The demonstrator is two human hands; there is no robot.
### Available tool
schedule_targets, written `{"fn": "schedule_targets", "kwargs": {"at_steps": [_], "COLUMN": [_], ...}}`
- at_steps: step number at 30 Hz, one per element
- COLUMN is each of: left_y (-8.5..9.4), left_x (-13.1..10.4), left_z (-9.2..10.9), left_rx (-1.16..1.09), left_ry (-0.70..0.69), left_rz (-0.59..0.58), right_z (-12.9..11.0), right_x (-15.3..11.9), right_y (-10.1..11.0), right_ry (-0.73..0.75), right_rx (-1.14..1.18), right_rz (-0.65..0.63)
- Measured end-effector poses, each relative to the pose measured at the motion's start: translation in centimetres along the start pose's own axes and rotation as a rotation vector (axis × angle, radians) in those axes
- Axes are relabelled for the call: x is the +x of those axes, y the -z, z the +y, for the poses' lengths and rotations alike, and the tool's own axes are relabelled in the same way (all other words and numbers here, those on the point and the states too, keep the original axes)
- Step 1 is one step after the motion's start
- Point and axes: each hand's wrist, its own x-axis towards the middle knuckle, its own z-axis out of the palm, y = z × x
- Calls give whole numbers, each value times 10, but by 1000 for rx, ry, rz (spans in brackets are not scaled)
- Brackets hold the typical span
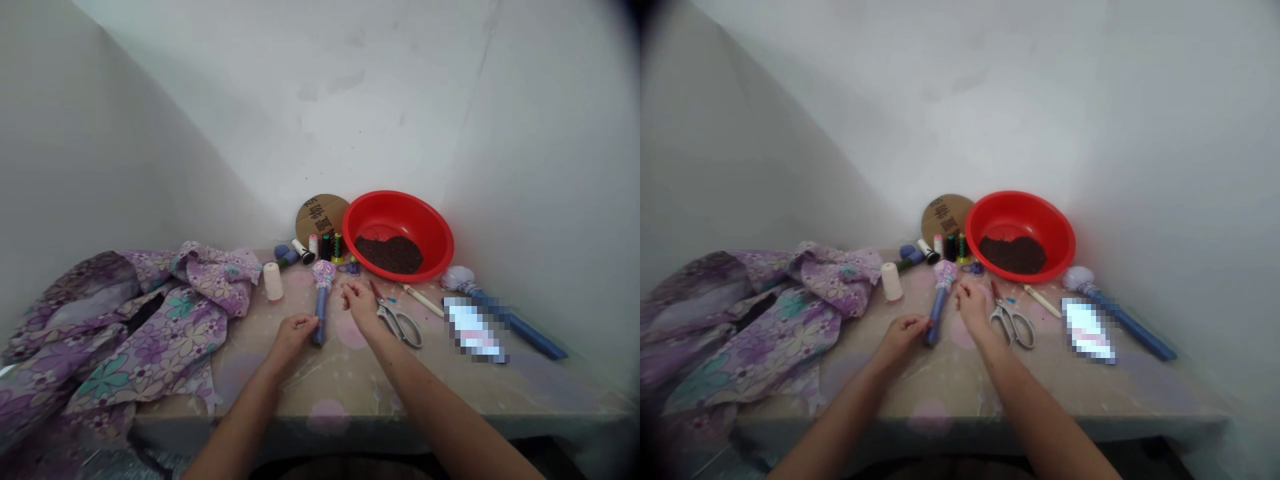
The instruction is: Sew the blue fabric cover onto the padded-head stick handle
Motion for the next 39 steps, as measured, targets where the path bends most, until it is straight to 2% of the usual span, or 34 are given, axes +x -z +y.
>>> {"fn": "schedule_targets", "kwargs": {"at_steps": [4,10,16,20,22,26,32,35,39], "left_y": [3,5,7,9,9,7,5,6,6], "left_x": [0,-2,-5,-6,-6,-7,-9,-9,-9], "left_z": [3,5,3,2,2,5,17,15,6], "left_rx": [-60,-250,-455,-591,-638,-631,-505,-475,-513], "left_ry": [52,116,96,82,79,60,16,2,25], "left_rz": [10,30,40,26,8,-32,-54,-7,136], "right_z": [-16,-16,-18,-26,-26,-28,-40,-34,-16], "right_x": [-1,-28,-57,-63,-65,-65,-66,-69,-74], "right_y": [18,18,16,15,12,4,-10,-18,-24], "right_ry": [11,97,223,336,339,294,306,304,153], "right_rx": [78,88,-138,-271,-326,-509,-689,-657,-511], "right_rz": [-16,-273,-500,-599,-646,-655,-682,-631,-491]}}
